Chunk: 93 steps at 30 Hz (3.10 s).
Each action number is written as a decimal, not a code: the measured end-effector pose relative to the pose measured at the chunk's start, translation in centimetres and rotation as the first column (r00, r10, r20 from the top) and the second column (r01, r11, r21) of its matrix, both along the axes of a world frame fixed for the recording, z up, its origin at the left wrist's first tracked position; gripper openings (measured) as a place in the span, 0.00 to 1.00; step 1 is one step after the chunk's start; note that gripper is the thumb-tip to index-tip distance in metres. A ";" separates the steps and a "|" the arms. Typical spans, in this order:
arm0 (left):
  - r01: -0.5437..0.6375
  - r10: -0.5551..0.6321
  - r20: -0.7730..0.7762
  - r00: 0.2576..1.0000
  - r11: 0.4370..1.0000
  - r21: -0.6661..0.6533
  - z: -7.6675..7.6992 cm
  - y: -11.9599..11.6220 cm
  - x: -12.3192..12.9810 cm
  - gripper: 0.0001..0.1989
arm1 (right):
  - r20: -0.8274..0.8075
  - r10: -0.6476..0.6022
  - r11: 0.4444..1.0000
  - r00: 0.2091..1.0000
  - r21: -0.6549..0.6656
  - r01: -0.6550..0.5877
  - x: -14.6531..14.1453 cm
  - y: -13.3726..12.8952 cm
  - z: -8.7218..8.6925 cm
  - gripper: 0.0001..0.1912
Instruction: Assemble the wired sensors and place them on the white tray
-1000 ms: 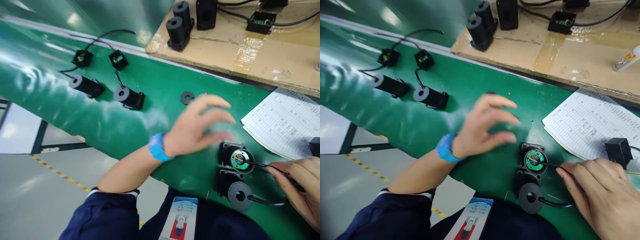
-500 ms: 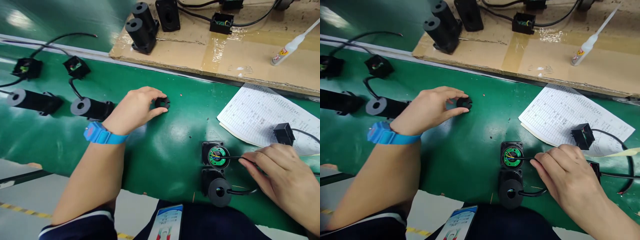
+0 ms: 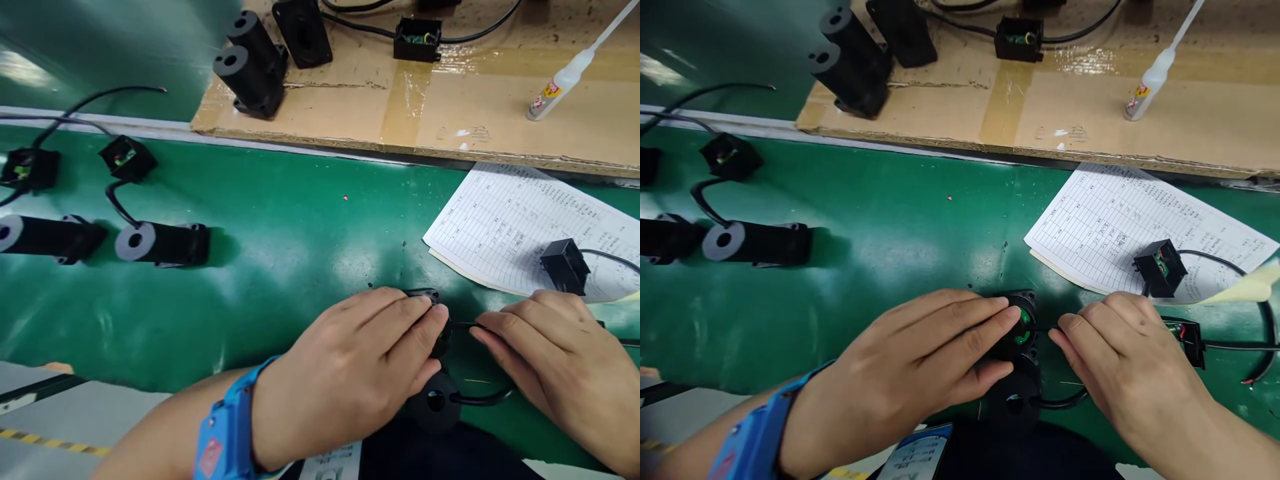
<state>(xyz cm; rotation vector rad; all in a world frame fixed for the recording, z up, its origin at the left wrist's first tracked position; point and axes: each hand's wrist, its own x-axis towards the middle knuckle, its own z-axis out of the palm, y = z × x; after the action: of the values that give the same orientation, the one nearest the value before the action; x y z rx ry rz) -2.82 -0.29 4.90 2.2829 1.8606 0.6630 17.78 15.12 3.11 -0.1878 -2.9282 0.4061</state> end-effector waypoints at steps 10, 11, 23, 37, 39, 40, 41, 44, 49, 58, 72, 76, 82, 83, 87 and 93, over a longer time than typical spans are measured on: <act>-0.008 0.005 -0.042 0.999 0.998 -0.065 -1.0 1.0 1.2 0.17 | -0.013 -0.032 0.999 0.999 -0.043 0.031 0.3 -0.2 -0.3 0.02; -0.013 0.009 -0.046 0.999 0.997 -0.075 -0.9 1.1 1.4 0.17 | -0.015 -0.033 0.998 0.999 -0.045 0.033 0.2 -0.3 -0.3 0.02; 0.041 -0.063 -0.160 0.985 0.990 -0.137 -0.9 1.1 1.5 0.20 | -0.079 -0.087 0.995 0.993 0.047 0.091 1.9 -2.0 0.8 0.13; 0.115 -0.134 -0.179 0.975 0.987 -0.112 -1.6 0.5 0.1 0.26 | -0.182 0.061 0.998 0.981 0.045 -0.054 0.0 -4.1 -0.6 0.12; 0.083 -0.097 -0.147 0.984 0.992 -0.098 -2.0 0.4 -0.3 0.23 | -0.159 0.067 0.997 0.985 0.060 -0.058 0.1 -4.1 -0.3 0.14; 0.064 -0.075 -0.140 0.987 0.995 -0.080 -2.2 0.3 -0.5 0.19 | -0.149 0.071 0.996 0.986 0.064 -0.062 0.1 -4.1 -0.2 0.14; 0.046 -0.054 -0.134 0.989 0.997 -0.062 -2.4 0.2 -0.5 0.17 | -0.140 0.080 0.996 0.987 0.060 -0.072 0.2 -4.1 -0.1 0.15; -0.003 -0.001 -0.092 0.996 0.999 -0.045 -3.3 -0.1 -0.5 0.16 | -0.131 0.126 0.992 0.983 0.012 -0.125 0.1 -3.7 -0.2 0.16; -0.035 0.072 0.214 0.974 0.985 -0.169 -4.7 -0.4 -0.5 0.17 | -0.127 0.185 0.983 0.975 0.006 -0.186 0.0 -3.0 -0.7 0.17; 0.248 0.076 0.726 0.683 0.911 -0.329 -5.9 1.9 -0.6 0.22 | -0.106 0.237 0.971 0.966 0.055 -0.232 0.0 -2.2 -0.7 0.16; 0.161 0.184 0.815 0.549 0.934 -0.320 -6.8 2.9 1.2 0.18 | -0.084 0.190 0.981 0.978 0.059 -0.186 0.2 -2.9 -0.8 0.18; 0.250 0.129 0.841 0.525 0.922 -0.297 -7.3 2.6 0.3 0.21 | -0.116 0.180 0.983 0.977 0.044 -0.176 0.5 -3.4 -0.9 0.19; -0.043 -0.015 0.607 0.794 0.996 0.081 -8.4 1.4 -0.7 0.13 | -0.122 0.121 0.991 0.985 -0.043 -0.127 0.7 -4.0 -1.0 0.21; -0.039 -0.062 0.532 0.844 0.984 0.175 -8.5 1.2 -0.7 0.11 | -0.120 0.112 0.991 0.986 -0.054 -0.119 0.6 -4.2 -1.0 0.20; 0.097 -0.195 0.282 0.939 0.940 0.328 -8.3 0.4 -0.4 0.06 | -0.138 0.054 0.998 0.989 -0.029 -0.059 0.4 -4.6 -1.0 0.21; 0.095 -0.139 0.124 0.983 0.947 0.306 -7.1 0.8 0.5 0.07 | -0.131 0.029 0.998 0.991 0.053 -0.022 0.3 -4.7 -1.1 0.24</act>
<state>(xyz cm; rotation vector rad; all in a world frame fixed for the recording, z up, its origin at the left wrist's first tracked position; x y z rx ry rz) -2.29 0.46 -2.16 2.4223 1.6394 1.1260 18.05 10.38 2.06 -0.1120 -2.8102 0.3326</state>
